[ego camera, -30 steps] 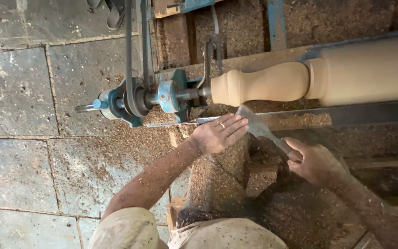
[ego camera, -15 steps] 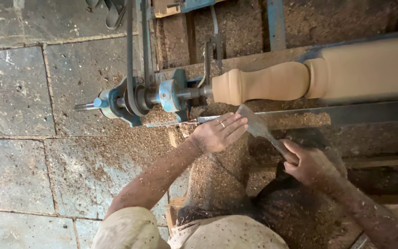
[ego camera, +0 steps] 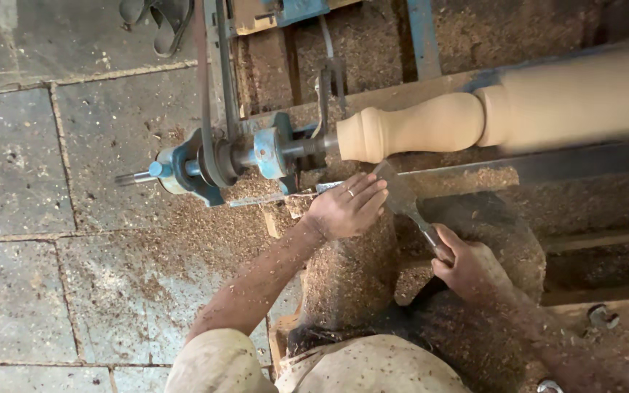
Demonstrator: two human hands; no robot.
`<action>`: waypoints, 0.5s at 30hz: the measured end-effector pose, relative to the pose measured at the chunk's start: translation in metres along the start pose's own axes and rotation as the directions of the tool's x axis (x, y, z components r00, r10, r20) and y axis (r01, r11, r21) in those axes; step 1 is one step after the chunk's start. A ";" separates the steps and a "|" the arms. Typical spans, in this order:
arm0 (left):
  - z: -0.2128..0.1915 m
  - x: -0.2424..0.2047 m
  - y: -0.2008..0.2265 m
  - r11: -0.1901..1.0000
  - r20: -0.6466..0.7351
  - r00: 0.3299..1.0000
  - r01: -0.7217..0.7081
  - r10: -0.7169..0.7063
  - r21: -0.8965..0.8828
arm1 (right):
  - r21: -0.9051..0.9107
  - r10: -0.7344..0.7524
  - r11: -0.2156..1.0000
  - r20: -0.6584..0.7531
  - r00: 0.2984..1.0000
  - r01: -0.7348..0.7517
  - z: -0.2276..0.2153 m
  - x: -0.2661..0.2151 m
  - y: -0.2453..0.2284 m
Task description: The person shapes a rotating wooden workpiece on a lathe using a chisel, then smooths the surface with sandpaper. The workpiece is a turned leg or spindle, and the person refines its contours and finish.
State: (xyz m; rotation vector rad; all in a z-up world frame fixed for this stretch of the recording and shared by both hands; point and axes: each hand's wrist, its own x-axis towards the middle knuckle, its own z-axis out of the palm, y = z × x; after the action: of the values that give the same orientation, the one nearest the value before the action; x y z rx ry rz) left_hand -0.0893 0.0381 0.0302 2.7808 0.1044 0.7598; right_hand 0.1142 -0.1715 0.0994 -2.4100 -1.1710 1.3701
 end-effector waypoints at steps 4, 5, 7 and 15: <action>-0.001 -0.001 0.001 0.998 -0.029 0.999 0.040 -0.041 -0.048 | 0.030 -0.021 0.999 -0.051 0.998 0.022 0.005 -0.008 -0.014; -0.002 -0.001 0.002 0.997 -0.031 0.998 0.046 -0.048 -0.054 | 0.031 -0.003 1.000 -0.052 0.999 0.004 0.008 -0.011 -0.017; -0.005 -0.001 0.002 0.998 -0.042 0.998 0.045 -0.048 -0.053 | 0.033 0.029 0.999 -0.044 0.999 -0.027 0.011 -0.014 -0.022; -0.009 0.003 0.002 0.996 -0.115 0.991 0.054 -0.062 -0.069 | 0.027 0.117 0.993 0.060 0.991 -0.119 0.025 -0.017 -0.034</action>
State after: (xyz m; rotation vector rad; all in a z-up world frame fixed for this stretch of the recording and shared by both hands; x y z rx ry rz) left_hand -0.0911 0.0390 0.0395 2.6584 0.1776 0.8944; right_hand 0.0705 -0.1652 0.1117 -2.4698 -1.0266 1.4908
